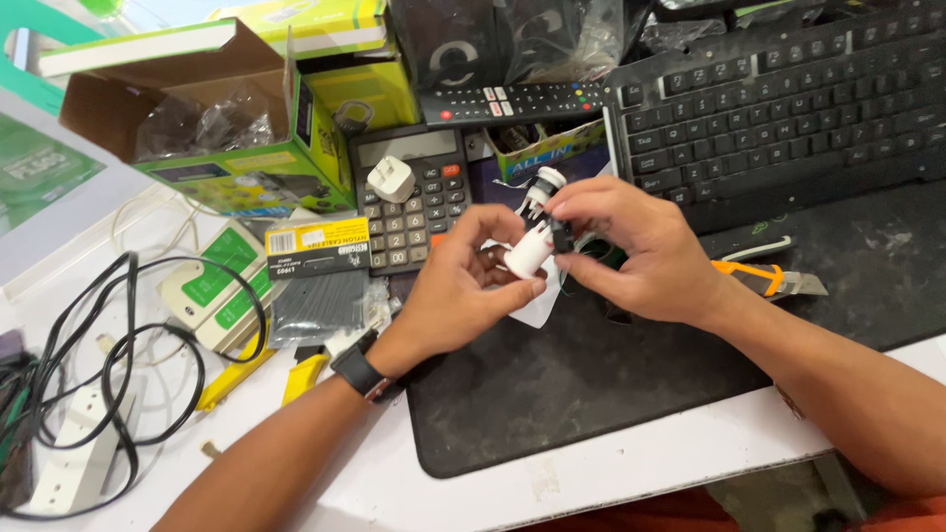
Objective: The person wraps green electrical tape around a section of a black cable, pressing the tape in place, then coils the cable and sets it on the desk. They then pick up a white plug and socket assembly and fit the plug parts together by hand.
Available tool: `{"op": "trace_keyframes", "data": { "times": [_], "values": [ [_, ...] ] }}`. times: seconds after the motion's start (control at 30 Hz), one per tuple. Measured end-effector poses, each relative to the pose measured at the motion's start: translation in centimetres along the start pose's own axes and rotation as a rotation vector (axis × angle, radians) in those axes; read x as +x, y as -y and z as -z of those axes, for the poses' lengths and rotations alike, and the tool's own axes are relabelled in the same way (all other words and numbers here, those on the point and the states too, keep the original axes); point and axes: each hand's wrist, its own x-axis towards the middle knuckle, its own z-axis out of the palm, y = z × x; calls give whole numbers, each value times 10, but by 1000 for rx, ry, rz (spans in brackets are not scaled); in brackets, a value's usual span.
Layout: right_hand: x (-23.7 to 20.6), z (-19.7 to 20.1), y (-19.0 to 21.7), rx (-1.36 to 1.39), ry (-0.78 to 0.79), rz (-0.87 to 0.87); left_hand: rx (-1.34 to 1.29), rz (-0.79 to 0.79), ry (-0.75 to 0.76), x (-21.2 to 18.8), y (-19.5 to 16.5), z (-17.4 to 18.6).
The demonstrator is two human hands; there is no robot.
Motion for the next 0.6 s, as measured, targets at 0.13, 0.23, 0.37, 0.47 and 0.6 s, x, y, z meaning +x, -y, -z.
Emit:
{"op": "trace_keyframes", "data": {
  "times": [0.13, 0.23, 0.37, 0.47, 0.6],
  "values": [
    [2, 2, 1, -126, 34, 46, 194, -52, -1, -6, 6, 6],
    [4, 2, 4, -236, 55, 93, 86, -54, 11, -7, 8, 9],
    [4, -1, 7, -208, 117, 70, 15, -35, 35, -7, 9, 11],
    [4, -3, 7, -237, 123, 86, 5, -37, 57, -10, 7, 12],
    [3, -4, 8, -213, 147, 89, -15, 14, 18, -9, 5, 12]
  ]
}}
